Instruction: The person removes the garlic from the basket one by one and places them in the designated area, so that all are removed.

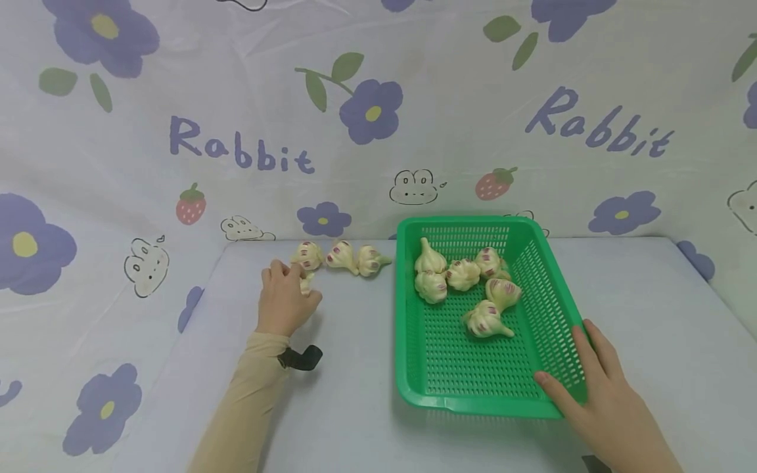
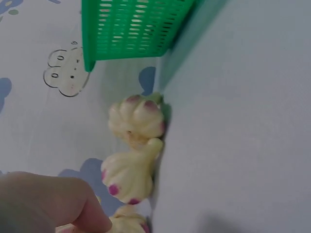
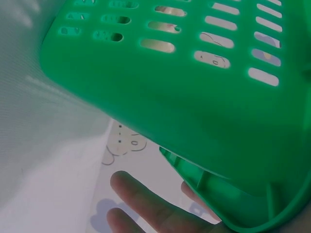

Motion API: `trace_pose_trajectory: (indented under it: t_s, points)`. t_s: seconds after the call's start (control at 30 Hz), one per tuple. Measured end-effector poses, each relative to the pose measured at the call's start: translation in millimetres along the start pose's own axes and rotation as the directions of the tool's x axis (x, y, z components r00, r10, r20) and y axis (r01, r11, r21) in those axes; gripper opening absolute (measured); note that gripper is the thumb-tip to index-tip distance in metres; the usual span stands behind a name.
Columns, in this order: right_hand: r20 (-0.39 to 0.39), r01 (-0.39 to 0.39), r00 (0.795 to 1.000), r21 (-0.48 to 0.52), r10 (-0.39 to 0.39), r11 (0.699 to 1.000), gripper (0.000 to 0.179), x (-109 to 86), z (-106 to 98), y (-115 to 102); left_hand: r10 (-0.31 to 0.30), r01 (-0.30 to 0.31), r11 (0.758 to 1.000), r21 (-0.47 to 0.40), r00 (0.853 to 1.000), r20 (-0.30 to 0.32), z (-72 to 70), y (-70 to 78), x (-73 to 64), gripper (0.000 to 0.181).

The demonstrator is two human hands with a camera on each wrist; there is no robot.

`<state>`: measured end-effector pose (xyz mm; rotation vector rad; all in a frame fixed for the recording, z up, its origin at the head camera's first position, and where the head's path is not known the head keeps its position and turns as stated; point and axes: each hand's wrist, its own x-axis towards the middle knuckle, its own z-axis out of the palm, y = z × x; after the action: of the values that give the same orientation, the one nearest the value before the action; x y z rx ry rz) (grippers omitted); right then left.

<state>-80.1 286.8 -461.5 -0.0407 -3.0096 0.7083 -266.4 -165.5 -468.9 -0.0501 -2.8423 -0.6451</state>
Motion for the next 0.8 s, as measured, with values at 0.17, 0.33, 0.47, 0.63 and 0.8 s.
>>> trace_pose_trajectory:
  t_s: [0.17,0.33,0.47,0.63,0.8]
  points:
    - [-0.001,0.002,1.000,0.002,-0.002,1.000,0.100,-0.7,-0.4,0.5,0.005,-0.005,1.000,0.022,1.000,0.015,10.9,-6.8,2.5,0.040]
    - [0.004,-0.002,1.000,0.004,0.002,1.000,0.100,-1.1,-1.3,0.2,0.024,-0.025,1.000,0.019,1.000,0.015,19.2,-10.3,4.0,0.038]
    - [0.011,-0.010,1.000,0.003,0.010,1.000,0.101,-1.2,-1.6,-0.3,0.025,-0.026,0.999,0.025,0.999,0.022,24.2,-13.2,5.1,0.038]
    - [0.013,-0.009,1.000,0.004,0.009,1.000,0.101,-1.2,-1.1,0.0,0.027,-0.029,0.999,0.033,0.999,0.037,27.5,-15.9,5.7,0.038]
    - [0.012,-0.007,1.000,0.007,0.007,1.000,0.101,-0.4,-0.2,0.2,0.026,-0.027,0.999,0.044,0.999,0.037,28.1,-18.7,6.3,0.038]
